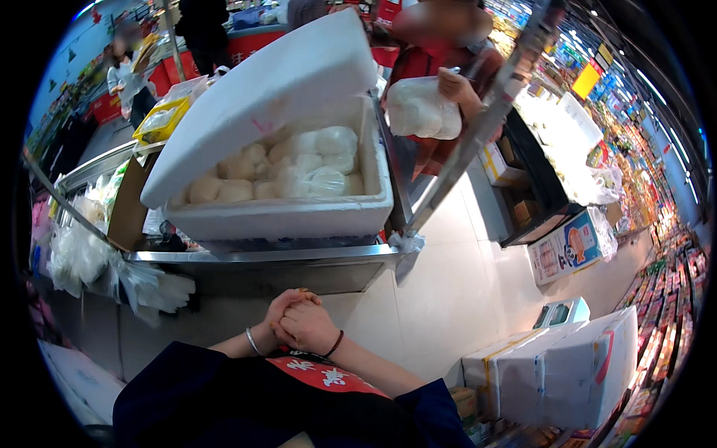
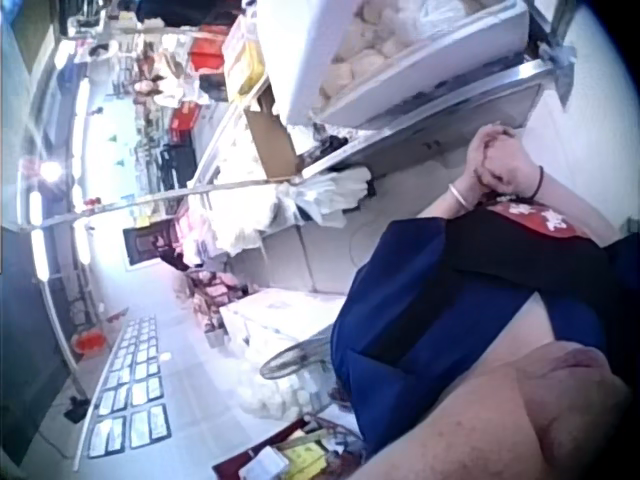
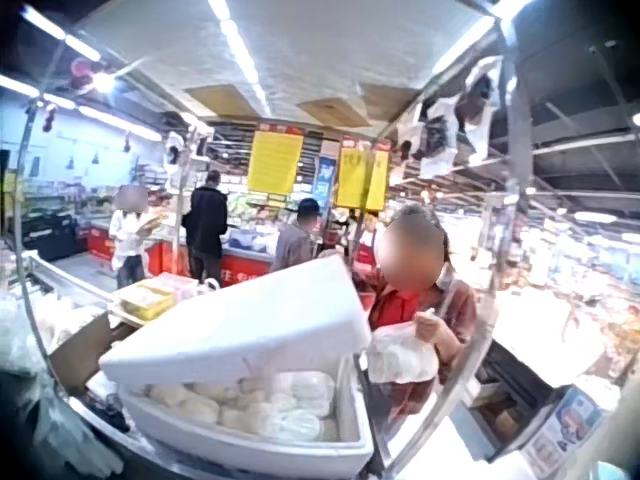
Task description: The person retrieves bundles of noodles from a freezer, places them into plastic bags, and weighs them on a digital scale. They then hand the packaged noodles to customers and repeat the process with additional items such as leafy greens.
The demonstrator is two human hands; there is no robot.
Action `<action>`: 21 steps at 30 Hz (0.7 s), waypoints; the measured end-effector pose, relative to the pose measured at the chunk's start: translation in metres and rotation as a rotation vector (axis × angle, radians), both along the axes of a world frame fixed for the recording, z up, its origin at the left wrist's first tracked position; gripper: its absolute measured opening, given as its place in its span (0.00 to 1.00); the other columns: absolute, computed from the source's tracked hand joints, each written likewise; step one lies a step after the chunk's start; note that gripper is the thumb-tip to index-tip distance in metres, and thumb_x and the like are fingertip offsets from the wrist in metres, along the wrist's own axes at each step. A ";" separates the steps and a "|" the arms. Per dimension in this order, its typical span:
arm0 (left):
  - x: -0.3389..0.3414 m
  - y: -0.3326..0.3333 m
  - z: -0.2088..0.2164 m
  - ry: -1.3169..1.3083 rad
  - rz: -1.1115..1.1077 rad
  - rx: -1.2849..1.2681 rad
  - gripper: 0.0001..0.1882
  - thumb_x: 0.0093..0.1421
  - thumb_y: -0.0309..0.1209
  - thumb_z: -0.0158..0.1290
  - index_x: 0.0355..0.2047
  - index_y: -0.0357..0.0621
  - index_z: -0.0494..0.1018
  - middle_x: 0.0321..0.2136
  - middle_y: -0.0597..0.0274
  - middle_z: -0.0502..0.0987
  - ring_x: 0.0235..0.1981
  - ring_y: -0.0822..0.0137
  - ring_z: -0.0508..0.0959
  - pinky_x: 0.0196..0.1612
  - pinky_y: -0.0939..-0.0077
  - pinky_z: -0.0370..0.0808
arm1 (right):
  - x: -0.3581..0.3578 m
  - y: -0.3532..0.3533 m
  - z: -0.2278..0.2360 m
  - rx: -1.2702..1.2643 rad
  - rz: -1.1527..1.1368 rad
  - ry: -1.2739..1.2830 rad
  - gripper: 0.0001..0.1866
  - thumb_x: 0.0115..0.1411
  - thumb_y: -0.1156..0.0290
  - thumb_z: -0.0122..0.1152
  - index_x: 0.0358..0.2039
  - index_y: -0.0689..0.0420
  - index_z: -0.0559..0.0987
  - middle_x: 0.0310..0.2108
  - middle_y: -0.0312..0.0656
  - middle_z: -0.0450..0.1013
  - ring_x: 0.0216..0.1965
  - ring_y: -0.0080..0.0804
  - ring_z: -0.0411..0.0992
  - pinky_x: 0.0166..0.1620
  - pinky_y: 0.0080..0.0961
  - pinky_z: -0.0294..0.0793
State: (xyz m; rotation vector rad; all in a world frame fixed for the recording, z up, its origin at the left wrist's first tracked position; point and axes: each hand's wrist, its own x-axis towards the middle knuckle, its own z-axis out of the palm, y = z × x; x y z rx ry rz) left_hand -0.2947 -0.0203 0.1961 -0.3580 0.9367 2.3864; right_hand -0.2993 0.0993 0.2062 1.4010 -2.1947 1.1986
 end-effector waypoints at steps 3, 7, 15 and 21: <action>0.003 -0.030 -0.007 0.139 0.016 -0.028 0.24 0.62 0.48 0.40 0.34 0.37 0.70 0.32 0.57 0.74 0.38 0.63 0.73 0.48 0.69 0.68 | 0.002 -0.028 0.007 0.083 0.046 0.032 0.12 0.56 0.65 0.60 0.19 0.57 0.74 0.23 0.43 0.72 0.30 0.40 0.71 0.39 0.35 0.69; 0.015 -0.075 -0.017 0.126 0.093 0.016 0.26 0.62 0.52 0.37 0.37 0.38 0.70 0.34 0.57 0.74 0.40 0.64 0.73 0.49 0.69 0.67 | -0.004 -0.072 0.010 0.082 0.188 0.077 0.11 0.54 0.66 0.61 0.20 0.57 0.74 0.24 0.42 0.72 0.32 0.40 0.71 0.40 0.33 0.69; 0.044 -0.135 -0.008 -0.013 0.442 0.375 0.25 0.65 0.46 0.40 0.54 0.42 0.68 0.45 0.57 0.73 0.48 0.66 0.73 0.54 0.67 0.69 | -0.012 -0.138 -0.004 -0.037 0.225 -0.209 0.08 0.53 0.70 0.62 0.21 0.57 0.72 0.28 0.42 0.71 0.33 0.42 0.71 0.38 0.35 0.69; 0.077 -0.162 -0.022 -0.025 0.667 0.302 0.20 0.66 0.40 0.40 0.50 0.40 0.71 0.43 0.57 0.75 0.46 0.64 0.75 0.53 0.67 0.71 | -0.003 -0.172 0.000 0.041 0.434 -0.190 0.05 0.54 0.71 0.61 0.26 0.57 0.75 0.30 0.41 0.72 0.36 0.41 0.71 0.39 0.34 0.68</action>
